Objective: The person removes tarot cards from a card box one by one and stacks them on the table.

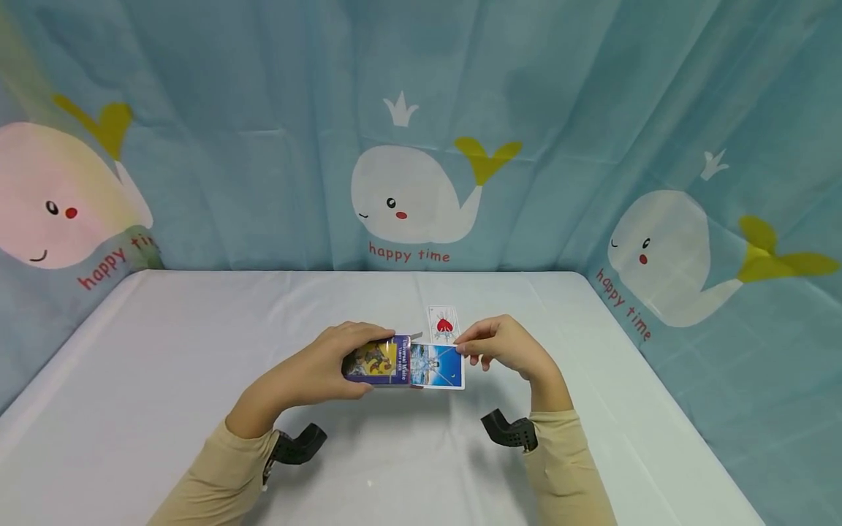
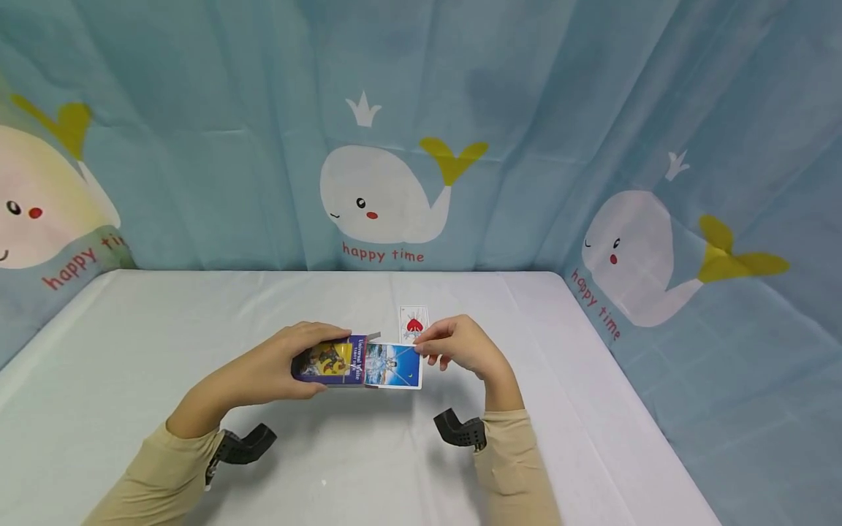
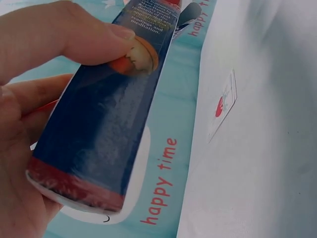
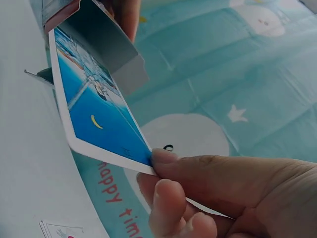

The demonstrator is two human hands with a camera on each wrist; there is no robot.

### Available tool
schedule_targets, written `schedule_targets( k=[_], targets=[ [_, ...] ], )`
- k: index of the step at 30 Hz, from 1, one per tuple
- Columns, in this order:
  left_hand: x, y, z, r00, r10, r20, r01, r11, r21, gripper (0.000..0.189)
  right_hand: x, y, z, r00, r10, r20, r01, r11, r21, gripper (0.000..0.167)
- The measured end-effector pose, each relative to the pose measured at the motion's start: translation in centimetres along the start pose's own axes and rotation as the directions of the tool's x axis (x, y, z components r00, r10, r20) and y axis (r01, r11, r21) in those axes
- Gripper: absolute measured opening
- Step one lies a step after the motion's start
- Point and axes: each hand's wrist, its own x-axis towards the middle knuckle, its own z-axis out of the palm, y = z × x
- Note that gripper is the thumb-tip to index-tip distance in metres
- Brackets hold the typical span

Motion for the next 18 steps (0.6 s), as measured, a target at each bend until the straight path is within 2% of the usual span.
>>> schedule_targets(
  k=[7,14,18],
  targets=[
    [0.02,0.08,0.03,1.0,0.008,0.012,-0.008,1.0,-0.006,0.071,-0.17,-0.04,-0.15,1.0,0.004,0.021,-0.003,0.999,-0.036,0.018],
    [-0.13,0.05,-0.16,1.0,-0.01,0.011,0.01,1.0,-0.004,0.071,-0.51,0.26,-0.68,1.0,0.025,-0.016,-0.026,0.996,-0.087,0.016],
    [-0.21,-0.03,-0.37,1.0,-0.024,0.004,0.024,1.0,-0.006,0.071,-0.73,0.26,-0.98,1.0,0.028,-0.005,-0.029,0.996,-0.082,0.016]
  ],
)
